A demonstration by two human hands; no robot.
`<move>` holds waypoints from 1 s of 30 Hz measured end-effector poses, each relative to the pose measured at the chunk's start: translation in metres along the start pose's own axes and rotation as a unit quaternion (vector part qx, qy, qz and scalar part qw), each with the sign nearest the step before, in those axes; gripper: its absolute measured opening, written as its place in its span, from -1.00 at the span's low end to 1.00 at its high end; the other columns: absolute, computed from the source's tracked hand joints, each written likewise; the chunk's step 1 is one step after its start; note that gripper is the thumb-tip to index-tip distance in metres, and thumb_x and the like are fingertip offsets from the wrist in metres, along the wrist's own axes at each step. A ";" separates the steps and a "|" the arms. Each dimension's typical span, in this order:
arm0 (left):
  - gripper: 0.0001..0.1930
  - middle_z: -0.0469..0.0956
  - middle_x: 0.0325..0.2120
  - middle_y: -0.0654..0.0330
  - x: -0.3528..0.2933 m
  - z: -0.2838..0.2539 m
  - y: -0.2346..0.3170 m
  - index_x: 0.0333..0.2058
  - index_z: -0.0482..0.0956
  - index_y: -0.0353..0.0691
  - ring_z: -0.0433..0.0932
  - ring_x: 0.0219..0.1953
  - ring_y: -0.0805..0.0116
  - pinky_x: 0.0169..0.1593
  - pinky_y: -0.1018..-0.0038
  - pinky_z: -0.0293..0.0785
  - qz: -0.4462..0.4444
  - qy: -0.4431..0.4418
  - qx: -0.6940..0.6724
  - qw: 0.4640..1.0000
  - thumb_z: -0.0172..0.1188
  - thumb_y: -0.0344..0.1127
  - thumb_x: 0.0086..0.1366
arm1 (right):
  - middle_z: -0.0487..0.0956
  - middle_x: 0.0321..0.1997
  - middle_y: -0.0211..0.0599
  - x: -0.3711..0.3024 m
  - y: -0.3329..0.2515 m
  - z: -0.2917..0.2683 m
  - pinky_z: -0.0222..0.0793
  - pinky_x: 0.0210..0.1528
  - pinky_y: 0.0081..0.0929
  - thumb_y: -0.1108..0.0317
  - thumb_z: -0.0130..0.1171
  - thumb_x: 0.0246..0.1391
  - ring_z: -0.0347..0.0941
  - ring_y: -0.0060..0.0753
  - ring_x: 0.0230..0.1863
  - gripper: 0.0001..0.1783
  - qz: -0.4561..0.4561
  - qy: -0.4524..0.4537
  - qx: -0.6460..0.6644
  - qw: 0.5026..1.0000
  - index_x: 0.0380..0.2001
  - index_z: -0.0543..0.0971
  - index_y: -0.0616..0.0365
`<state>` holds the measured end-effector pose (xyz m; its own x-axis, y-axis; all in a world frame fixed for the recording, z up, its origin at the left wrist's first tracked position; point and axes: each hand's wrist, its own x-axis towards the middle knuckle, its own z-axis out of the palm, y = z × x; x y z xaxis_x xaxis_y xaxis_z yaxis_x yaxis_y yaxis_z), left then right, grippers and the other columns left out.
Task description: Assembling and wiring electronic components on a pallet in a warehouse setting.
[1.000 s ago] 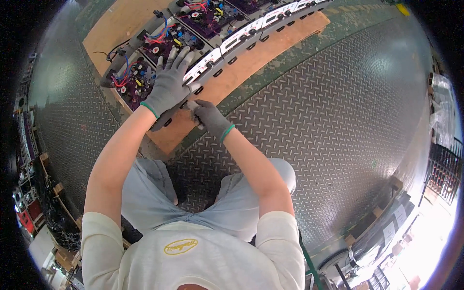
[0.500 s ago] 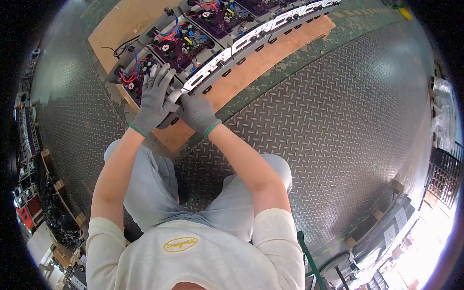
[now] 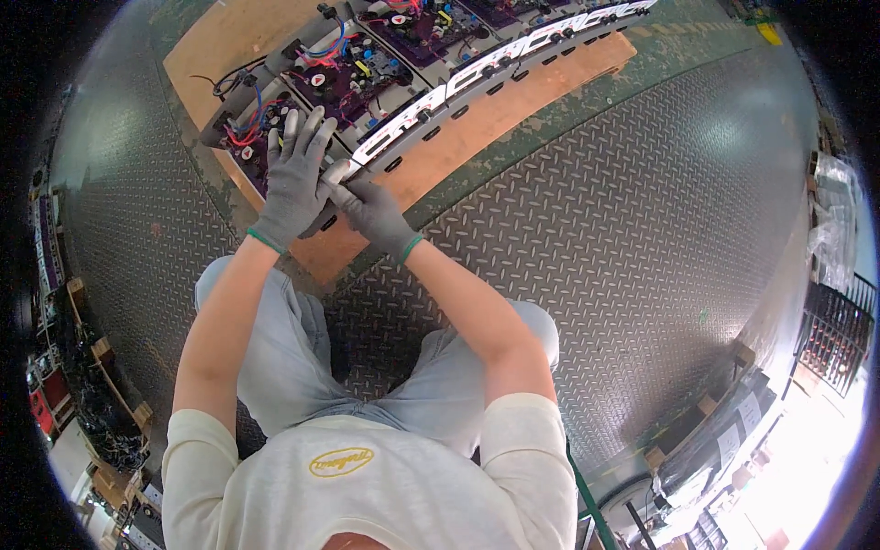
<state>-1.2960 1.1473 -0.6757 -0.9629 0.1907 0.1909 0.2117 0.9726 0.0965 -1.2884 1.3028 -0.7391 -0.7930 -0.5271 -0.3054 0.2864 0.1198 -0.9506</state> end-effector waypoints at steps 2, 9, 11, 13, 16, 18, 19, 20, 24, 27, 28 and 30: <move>-0.40 0.10 0.23 0.07 0.000 0.001 -0.001 0.18 0.18 -0.16 -0.07 0.30 -0.10 0.27 -0.02 -0.20 0.002 0.013 -0.021 1.000 -0.01 0.02 0.25 | 0.41 -0.70 -0.34 -0.005 -0.007 -0.005 0.30 -0.55 -0.49 -0.11 0.02 0.13 0.38 -0.50 -0.63 -0.46 0.041 -0.036 0.125 0.991 -0.41 0.51 0.26; -0.40 0.12 0.20 0.03 0.000 0.003 -0.004 0.15 0.19 -0.18 -0.01 0.27 -0.13 0.25 -0.08 -0.18 -0.003 0.074 -0.089 0.993 0.04 -0.01 0.21 | 0.43 -0.63 -0.43 0.008 -0.005 0.000 0.19 -0.68 -0.63 -0.05 -0.04 0.17 0.31 -0.62 -0.69 -0.53 0.180 -0.044 0.296 0.937 -0.45 0.48 0.19; -0.46 0.20 0.16 0.01 0.000 -0.002 -0.007 0.11 0.26 -0.21 0.07 0.23 -0.15 0.24 -0.03 -0.08 -0.003 0.105 -0.084 0.991 0.05 -0.05 0.23 | 0.43 -0.63 -0.44 0.011 -0.005 0.005 0.16 -0.70 -0.64 -0.04 -0.03 0.17 0.30 -0.63 -0.70 -0.55 0.172 -0.031 0.319 0.931 -0.45 0.48 0.17; -0.53 0.27 0.10 0.00 -0.002 -0.023 -0.009 0.06 0.31 -0.23 0.16 0.18 -0.11 0.20 0.06 0.03 -0.007 0.141 -0.132 0.981 0.05 -0.11 0.24 | 0.43 -0.63 -0.47 0.011 -0.009 0.002 0.14 -0.71 -0.64 0.00 -0.01 0.16 0.29 -0.63 -0.70 -0.60 0.165 -0.063 0.291 0.940 -0.45 0.50 0.13; -0.66 0.41 -0.05 0.03 -0.032 -0.042 0.010 -0.04 0.39 -0.27 0.33 0.04 0.01 0.10 0.25 0.23 -0.057 0.180 -0.306 0.933 0.03 -0.22 0.26 | 0.42 -0.64 -0.49 0.011 -0.010 -0.001 0.15 -0.70 -0.64 0.08 -0.02 0.16 0.29 -0.64 -0.70 -0.67 0.168 -0.051 0.302 0.937 -0.44 0.51 0.11; -0.76 0.49 -0.18 0.11 -0.063 -0.051 0.035 -0.13 0.44 -0.29 0.45 -0.12 0.17 -0.02 0.38 0.35 -0.158 0.121 -0.517 0.832 0.00 -0.30 0.28 | 0.43 -0.65 -0.48 0.013 -0.008 0.000 0.16 -0.70 -0.64 0.11 -0.03 0.16 0.29 -0.64 -0.71 -0.69 0.178 -0.037 0.306 0.934 -0.44 0.51 0.11; -0.79 0.50 -0.23 0.16 -0.078 -0.041 0.045 -0.17 0.45 -0.29 0.48 -0.18 0.24 -0.08 0.42 0.38 -0.211 0.065 -0.600 0.769 -0.02 -0.33 0.29 | 0.43 -0.66 -0.47 0.017 -0.009 0.002 0.17 -0.70 -0.64 0.15 -0.04 0.16 0.30 -0.63 -0.71 -0.71 0.185 -0.024 0.312 0.932 -0.44 0.51 0.11; -0.79 0.50 -0.23 0.16 -0.089 -0.019 0.046 -0.17 0.45 -0.29 0.48 -0.18 0.24 -0.08 0.42 0.38 -0.215 0.069 -0.602 0.766 -0.02 -0.33 0.29 | 0.44 -0.68 -0.43 0.017 -0.015 0.002 0.19 -0.72 -0.64 0.18 -0.08 0.16 0.32 -0.62 -0.71 -0.72 0.223 -0.006 0.292 0.930 -0.46 0.51 0.12; -0.82 0.52 -0.32 0.20 -0.084 0.011 0.043 -0.23 0.47 -0.22 0.49 -0.29 0.29 -0.18 0.46 0.43 -0.431 -0.016 -0.852 0.298 0.00 -0.28 0.30 | 0.48 -0.67 -0.32 0.023 -0.015 -0.003 0.21 -0.76 -0.62 0.20 -0.12 0.17 0.31 -0.57 -0.76 -0.71 0.246 -0.035 0.289 0.925 -0.44 0.49 0.15; -0.82 0.53 -0.34 0.23 -0.064 0.016 0.046 -0.21 0.48 -0.18 0.48 -0.32 0.34 -0.17 0.38 0.44 -0.455 0.028 -0.854 0.248 0.01 -0.26 0.29 | 0.37 -0.76 -0.45 0.024 -0.028 0.002 0.07 -0.78 -0.66 0.15 -0.03 0.12 0.23 -0.60 -0.80 -0.67 0.250 0.017 0.241 0.938 -0.63 0.42 0.09; -0.81 0.54 -0.33 0.25 -0.059 0.018 0.049 -0.18 0.48 -0.16 0.47 -0.32 0.37 -0.12 0.30 0.44 -0.450 0.030 -0.864 0.225 0.01 -0.25 0.29 | 0.36 -0.76 -0.45 0.019 -0.044 0.001 0.05 -0.79 -0.66 0.16 0.00 0.10 0.22 -0.62 -0.79 -0.69 0.249 0.011 0.233 0.940 -0.60 0.45 0.12; -0.81 0.54 -0.37 0.24 -0.049 0.020 0.052 -0.20 0.48 -0.16 0.47 -0.36 0.35 -0.22 0.34 0.44 -0.495 0.041 -0.849 0.183 0.03 -0.24 0.28 | 0.43 -0.67 -0.39 0.013 -0.050 -0.002 0.17 -0.76 -0.63 0.20 0.01 0.11 0.29 -0.59 -0.76 -0.75 0.242 0.013 0.199 0.949 -0.47 0.46 0.18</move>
<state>-1.2409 1.1914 -0.6992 -0.6793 -0.0368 -0.7329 -0.2454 -0.9299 0.2741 -1.3141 1.2918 -0.6956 -0.5281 -0.4694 -0.7077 0.7974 0.0124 -0.6033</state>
